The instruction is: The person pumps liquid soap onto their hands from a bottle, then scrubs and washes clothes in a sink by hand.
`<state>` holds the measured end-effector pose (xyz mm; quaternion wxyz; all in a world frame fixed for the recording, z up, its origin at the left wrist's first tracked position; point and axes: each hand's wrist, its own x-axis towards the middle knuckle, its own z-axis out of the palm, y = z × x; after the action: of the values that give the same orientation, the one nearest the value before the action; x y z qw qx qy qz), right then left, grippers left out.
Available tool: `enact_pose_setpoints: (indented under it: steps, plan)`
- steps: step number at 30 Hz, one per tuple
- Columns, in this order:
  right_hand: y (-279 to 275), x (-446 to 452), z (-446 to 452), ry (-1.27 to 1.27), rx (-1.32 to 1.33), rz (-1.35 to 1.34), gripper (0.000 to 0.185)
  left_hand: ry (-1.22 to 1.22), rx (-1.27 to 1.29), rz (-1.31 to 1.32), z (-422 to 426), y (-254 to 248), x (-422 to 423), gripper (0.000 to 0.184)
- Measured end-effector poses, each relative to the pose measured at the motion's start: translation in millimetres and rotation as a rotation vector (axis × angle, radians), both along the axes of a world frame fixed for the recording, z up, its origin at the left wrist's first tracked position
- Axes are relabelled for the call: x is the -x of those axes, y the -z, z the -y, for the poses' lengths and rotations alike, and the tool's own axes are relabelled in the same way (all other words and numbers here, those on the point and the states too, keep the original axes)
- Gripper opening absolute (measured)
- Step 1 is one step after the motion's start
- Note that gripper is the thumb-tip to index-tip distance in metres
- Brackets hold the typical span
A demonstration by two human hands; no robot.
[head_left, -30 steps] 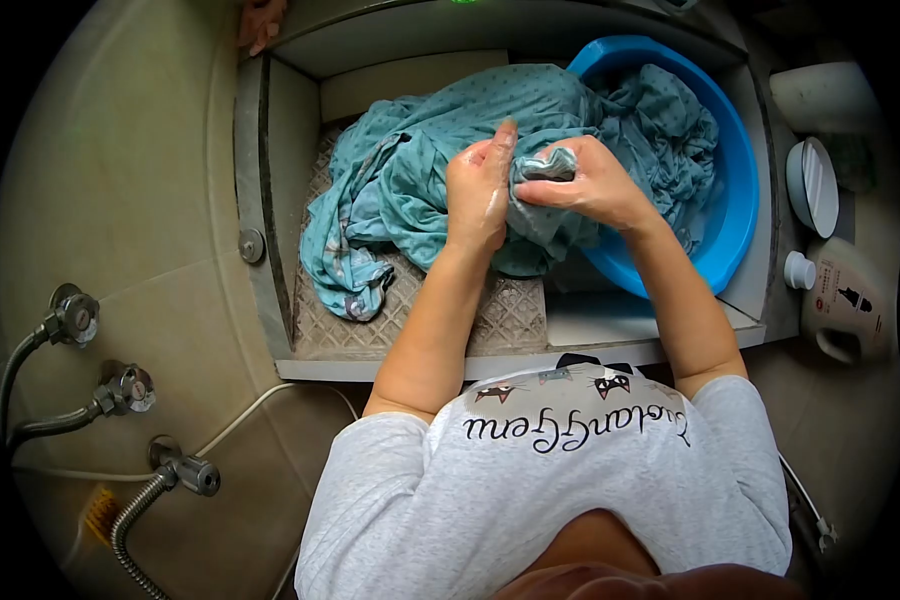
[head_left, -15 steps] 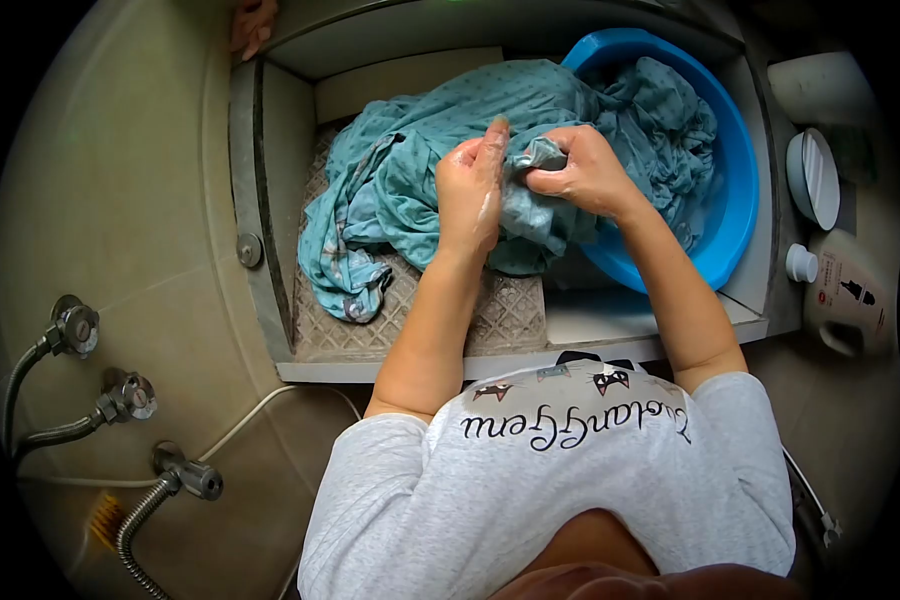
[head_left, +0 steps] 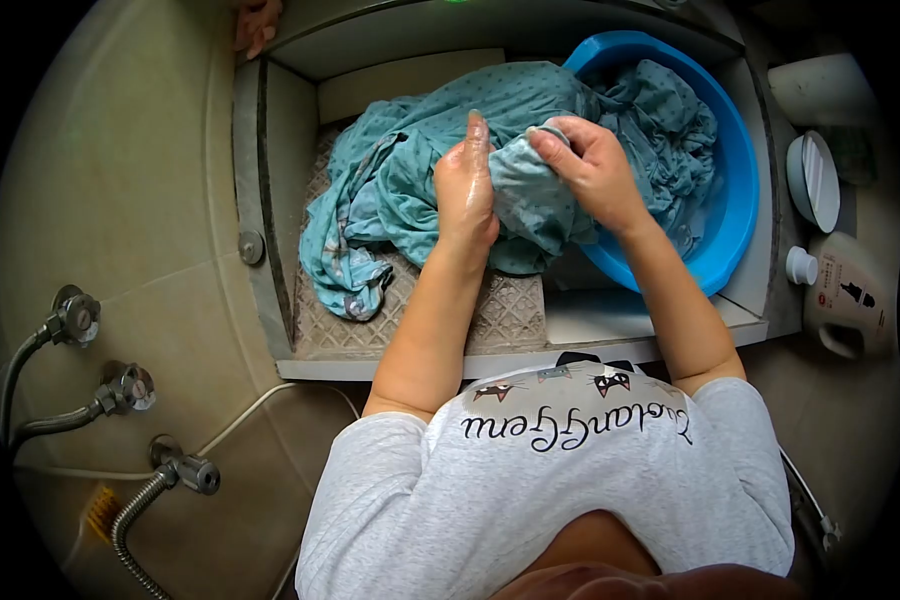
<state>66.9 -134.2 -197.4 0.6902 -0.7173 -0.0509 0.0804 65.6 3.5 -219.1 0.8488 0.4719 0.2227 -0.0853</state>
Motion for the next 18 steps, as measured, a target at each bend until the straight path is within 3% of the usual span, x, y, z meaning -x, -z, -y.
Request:
enact_pose_setpoints:
  steps: [2,4,5,7,10,11,13,15,16,17,18]
  plan:
    - [-19.5,20.2,-22.9,-0.016,0.307,0.179,0.02,0.056,0.034,0.03,-4.0,9.6,2.0,0.037]
    - [-3.6,31.1,-49.9,0.011,0.408,0.632,0.024,0.118,0.206,0.073,-4.5,23.9,9.4,0.034]
    - [3.6,20.9,-52.6,0.084,0.464,0.675,0.024,0.12,0.342,0.079,-1.6,28.1,15.2,0.034]
    - [13.5,-10.0,-43.1,0.163,0.563,0.537,0.025,-0.075,0.255,-0.074,28.8,2.3,19.1,0.036]
    - [6.9,-1.4,-48.1,0.177,0.638,0.547,0.024,-0.006,0.248,-0.147,16.0,-7.0,17.5,0.033]
    - [1.9,7.7,-54.5,0.172,0.608,0.609,0.023,-0.034,0.461,0.013,11.5,17.8,18.9,0.032]
    - [-5.0,28.5,-65.3,0.1,0.588,0.75,0.023,0.313,0.911,0.49,-14.4,87.8,-1.1,0.033]
    - [4.3,18.7,-63.6,0.116,0.608,0.715,0.024,0.165,0.766,0.26,-6.3,66.3,10.4,0.035]
    - [15.9,-2.7,-57.1,0.181,0.567,0.673,0.025,0.013,0.471,-0.048,6.8,20.3,18.7,0.037]
    - [10.2,-16.6,-48.1,0.204,0.702,0.571,0.027,-0.009,0.171,-0.075,17.7,-6.4,15.8,0.042]
    - [8.9,-15.3,-47.1,0.215,0.704,0.571,0.027,0.001,0.171,-0.072,17.8,-9.2,17.7,0.042]
